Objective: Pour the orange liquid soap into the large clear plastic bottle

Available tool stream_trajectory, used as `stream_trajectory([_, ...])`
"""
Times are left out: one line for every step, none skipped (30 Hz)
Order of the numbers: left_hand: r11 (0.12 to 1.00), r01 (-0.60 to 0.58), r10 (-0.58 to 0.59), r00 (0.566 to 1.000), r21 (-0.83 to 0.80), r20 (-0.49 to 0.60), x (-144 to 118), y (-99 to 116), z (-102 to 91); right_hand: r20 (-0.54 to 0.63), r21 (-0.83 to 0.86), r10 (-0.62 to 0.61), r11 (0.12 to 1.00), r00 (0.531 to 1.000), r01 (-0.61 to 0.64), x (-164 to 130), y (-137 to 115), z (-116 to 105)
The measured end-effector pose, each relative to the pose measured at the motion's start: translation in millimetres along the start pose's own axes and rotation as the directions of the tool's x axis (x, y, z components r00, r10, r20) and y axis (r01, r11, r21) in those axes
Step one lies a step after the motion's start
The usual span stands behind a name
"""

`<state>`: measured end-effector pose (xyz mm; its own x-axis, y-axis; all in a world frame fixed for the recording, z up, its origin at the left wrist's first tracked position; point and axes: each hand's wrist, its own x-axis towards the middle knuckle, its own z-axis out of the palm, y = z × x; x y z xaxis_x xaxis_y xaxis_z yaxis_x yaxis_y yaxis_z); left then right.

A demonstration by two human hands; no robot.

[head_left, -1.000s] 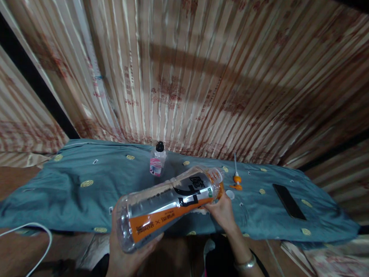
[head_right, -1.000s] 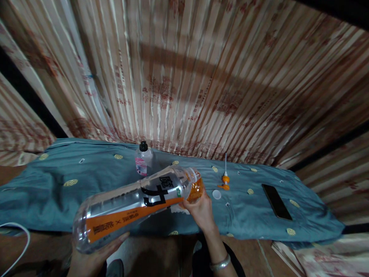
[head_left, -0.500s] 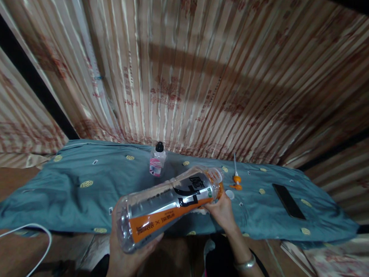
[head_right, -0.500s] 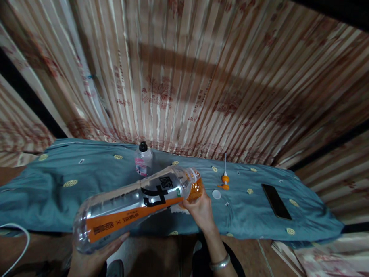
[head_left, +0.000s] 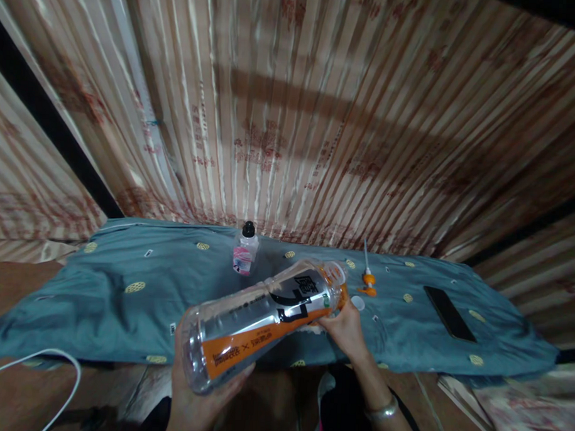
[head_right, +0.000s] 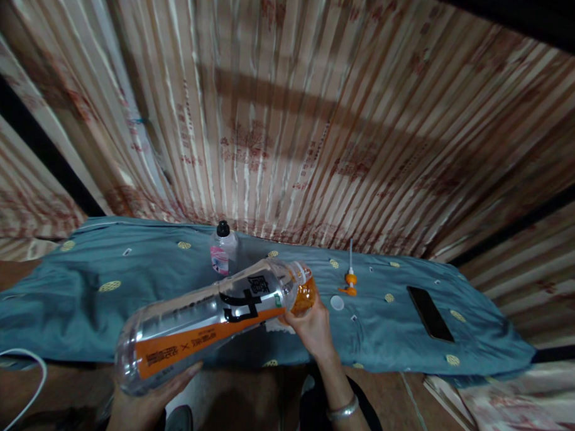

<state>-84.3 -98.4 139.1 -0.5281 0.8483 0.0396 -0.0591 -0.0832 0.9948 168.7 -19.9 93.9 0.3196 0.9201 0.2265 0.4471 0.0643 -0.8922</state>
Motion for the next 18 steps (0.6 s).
stream_trajectory([1.000,0.001,-0.001,1.000,0.000,0.000,0,-2,0.0,-0.001,0.004,-0.003,1.000,1.000,0.003,0,0,0])
stream_trajectory([1.000,0.001,-0.001,1.000,-0.004,0.001,0,-3,0.1,0.002,0.005,-0.005,1.000,1.000,0.005,0,0,0])
stream_trajectory([1.000,-0.003,0.003,1.000,-0.008,0.002,0,-6,0.1,0.003,0.004,-0.006,1.000,1.000,0.006,0,1,0])
stream_trajectory([1.000,-0.011,0.011,1.000,-0.012,0.006,1,-8,0.1,0.003,0.000,-0.006,1.000,1.000,0.006,0,1,0])
stream_trajectory([1.000,-0.021,0.021,1.000,-0.010,0.012,1,-11,0.1,0.004,-0.003,-0.007,1.000,1.000,0.007,0,1,0])
stream_trajectory([1.000,-0.030,0.030,0.999,-0.008,0.017,1,-13,0.1,0.002,-0.006,-0.006,1.000,1.000,0.006,0,0,0])
stream_trajectory([0.999,-0.035,0.035,0.999,-0.008,0.021,1,-15,0.0,-0.002,-0.007,-0.005,1.000,1.000,0.005,0,0,0])
stream_trajectory([0.999,-0.034,0.035,0.999,-0.010,0.025,1,-16,0.0,-0.003,-0.007,-0.003,1.000,1.000,0.003,0,0,0])
stream_trajectory([1.000,-0.029,0.029,0.999,-0.012,0.027,1,-16,0.0,-0.001,-0.004,-0.001,1.000,1.000,0.001,0,-1,0])
stream_trajectory([1.000,-0.024,0.025,0.999,-0.012,0.024,1,-15,0.0,0.003,0.001,0.001,1.000,1.000,-0.001,0,-2,0])
stream_trajectory([1.000,-0.021,0.022,1.000,-0.008,0.019,1,-13,0.1,0.007,0.007,0.002,1.000,1.000,-0.003,0,-2,0])
stream_trajectory([1.000,-0.024,0.024,1.000,-0.003,0.015,1,-11,0.2,0.010,0.012,0.005,1.000,1.000,-0.005,0,-2,0])
stream_trajectory([1.000,-0.031,0.031,0.999,0.003,0.013,1,-9,0.3,0.012,0.016,0.007,1.000,1.000,-0.007,0,-3,0])
stream_trajectory([0.999,-0.040,0.040,0.999,0.008,0.014,1,-7,0.5,0.010,0.017,0.008,1.000,1.000,-0.009,0,-3,1])
stream_trajectory([0.999,-0.048,0.048,0.999,0.011,0.017,1,-5,0.6,0.010,0.017,0.008,1.000,1.000,-0.009,0,-3,1])
stream_trajectory([0.999,-0.052,0.052,0.998,0.011,0.021,1,-3,0.6,0.012,0.015,0.008,1.000,1.000,-0.008,0,-3,1])
stream_trajectory([0.998,-0.056,0.056,0.998,0.012,0.018,1,-2,0.6,0.013,0.011,0.007,1.000,1.000,-0.007,0,-3,0])
stream_trajectory([0.998,-0.056,0.056,0.998,0.019,0.005,1,-1,0.6,0.012,0.006,0.006,1.000,1.000,-0.006,0,-2,0])
